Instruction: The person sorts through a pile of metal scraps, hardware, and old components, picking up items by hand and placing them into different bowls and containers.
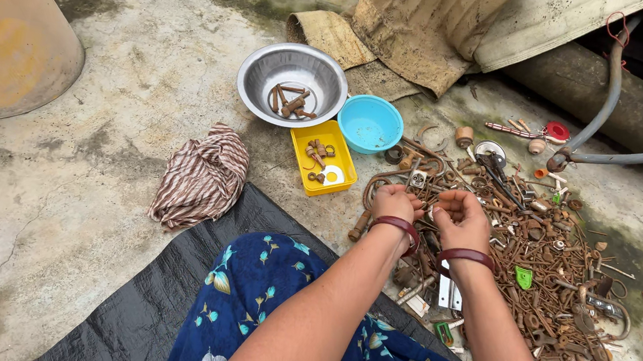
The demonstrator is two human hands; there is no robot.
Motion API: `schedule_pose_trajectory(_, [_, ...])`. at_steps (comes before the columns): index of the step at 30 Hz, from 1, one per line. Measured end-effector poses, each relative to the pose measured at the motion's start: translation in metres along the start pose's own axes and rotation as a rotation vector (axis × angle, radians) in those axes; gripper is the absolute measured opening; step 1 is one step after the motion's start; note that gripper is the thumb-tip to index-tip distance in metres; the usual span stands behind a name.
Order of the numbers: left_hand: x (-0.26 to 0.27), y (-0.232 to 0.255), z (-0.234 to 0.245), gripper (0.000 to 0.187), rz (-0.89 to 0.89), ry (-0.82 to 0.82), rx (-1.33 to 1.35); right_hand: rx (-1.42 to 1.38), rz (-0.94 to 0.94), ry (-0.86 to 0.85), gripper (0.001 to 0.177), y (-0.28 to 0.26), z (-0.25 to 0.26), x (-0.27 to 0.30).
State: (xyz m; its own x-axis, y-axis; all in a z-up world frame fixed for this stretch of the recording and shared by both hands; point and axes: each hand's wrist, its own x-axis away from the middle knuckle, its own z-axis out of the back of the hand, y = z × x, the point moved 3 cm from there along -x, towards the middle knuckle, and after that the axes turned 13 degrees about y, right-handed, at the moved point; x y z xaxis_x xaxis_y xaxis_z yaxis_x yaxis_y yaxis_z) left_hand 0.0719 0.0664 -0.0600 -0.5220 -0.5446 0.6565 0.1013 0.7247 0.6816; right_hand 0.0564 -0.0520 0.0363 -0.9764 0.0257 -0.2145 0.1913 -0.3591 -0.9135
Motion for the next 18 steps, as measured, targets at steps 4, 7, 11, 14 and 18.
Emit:
schedule_pose_trajectory(4, [-0.018, 0.052, 0.038, 0.032, -0.159, 0.442, -0.137, 0.005, 0.047, -0.064, 0.024, -0.001, -0.025, 0.008])
schedule_pose_trajectory(7, [-0.021, 0.090, 0.042, 0.035, -0.134, 0.483, -0.092, 0.031, 0.072, -0.041, 0.023, -0.009, -0.020, 0.011])
schedule_pose_trajectory(11, [-0.031, 0.132, 0.044, 0.039, -0.134, 0.424, 0.015, 0.133, 0.061, 0.033, 0.023, -0.004, 0.027, 0.019])
schedule_pose_trajectory(14, [-0.042, 0.143, 0.049, 0.043, -0.123, 0.338, 0.033, 0.194, 0.045, 0.080, 0.022, 0.014, 0.076, 0.022])
schedule_pose_trajectory(18, [-0.048, 0.127, 0.049, 0.044, -0.160, 0.270, -0.092, 0.504, 0.043, 0.142, 0.028, 0.046, 0.139, 0.038])
